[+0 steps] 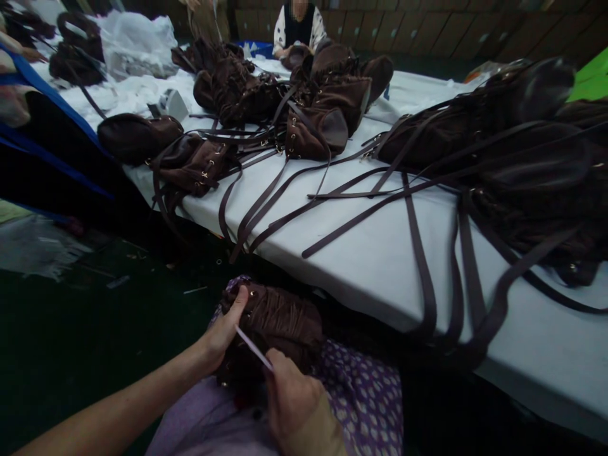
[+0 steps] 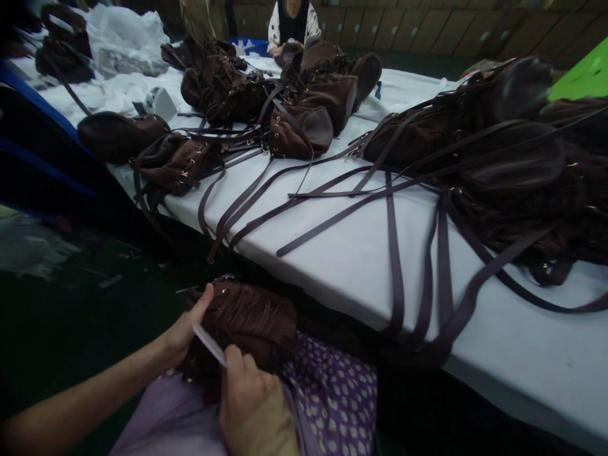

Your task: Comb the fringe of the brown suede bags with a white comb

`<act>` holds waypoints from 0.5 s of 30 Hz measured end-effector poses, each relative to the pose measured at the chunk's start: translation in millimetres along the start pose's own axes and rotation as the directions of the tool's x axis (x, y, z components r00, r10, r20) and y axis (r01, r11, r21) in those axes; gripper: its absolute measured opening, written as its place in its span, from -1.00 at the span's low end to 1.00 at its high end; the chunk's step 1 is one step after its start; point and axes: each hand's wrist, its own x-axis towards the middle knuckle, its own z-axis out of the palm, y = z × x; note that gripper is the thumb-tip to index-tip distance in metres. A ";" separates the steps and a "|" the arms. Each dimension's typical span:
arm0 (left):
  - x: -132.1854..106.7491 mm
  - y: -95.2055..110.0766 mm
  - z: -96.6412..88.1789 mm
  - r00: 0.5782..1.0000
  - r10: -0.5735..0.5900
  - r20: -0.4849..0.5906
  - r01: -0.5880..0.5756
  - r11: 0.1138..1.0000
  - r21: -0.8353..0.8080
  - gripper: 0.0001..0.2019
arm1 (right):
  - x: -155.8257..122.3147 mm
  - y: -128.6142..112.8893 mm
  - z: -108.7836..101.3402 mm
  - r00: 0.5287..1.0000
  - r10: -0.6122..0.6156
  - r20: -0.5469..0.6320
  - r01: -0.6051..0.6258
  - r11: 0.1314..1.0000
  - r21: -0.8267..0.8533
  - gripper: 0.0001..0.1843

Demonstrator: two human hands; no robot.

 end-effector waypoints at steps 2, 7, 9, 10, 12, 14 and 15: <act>-4.5 -1.3 -3.0 0.994 0.063 -0.086 -0.060 0.997 0.037 -0.47 | 11.9 20.8 7.8 0.987 0.121 0.106 -0.093 0.966 -0.241 -0.70; -12.0 8.1 -30.0 0.965 0.131 -0.229 -0.128 0.991 0.025 -0.51 | -8.3 144.0 -60.4 0.772 0.626 0.116 -0.448 0.663 -0.600 -0.60; -11.2 11.8 -36.7 0.968 0.107 -0.225 -0.109 0.994 0.005 -0.50 | -27.2 167.7 -84.5 0.713 0.697 0.080 -0.541 0.620 -0.568 -0.63; -10.2 12.3 -37.4 0.977 0.090 -0.196 -0.094 0.996 -0.013 -0.49 | -34.4 166.9 -88.8 0.719 0.695 0.026 -0.565 0.606 -0.560 -0.64; -8.4 10.3 -33.0 0.990 0.058 -0.128 -0.064 0.997 -0.043 -0.47 | -41.1 140.8 -79.3 0.832 0.546 -0.103 -0.505 0.666 -0.549 -0.60; -8.5 5.0 -23.3 0.995 0.047 -0.091 -0.052 0.998 -0.047 -0.49 | -37.1 94.7 -52.0 0.968 0.187 -0.166 -0.249 0.797 -0.551 -0.59; -9.5 1.8 -17.9 0.995 0.050 -0.089 -0.053 0.998 -0.034 -0.50 | -31.8 71.1 -36.0 0.988 0.018 -0.152 -0.099 0.832 -0.546 -0.58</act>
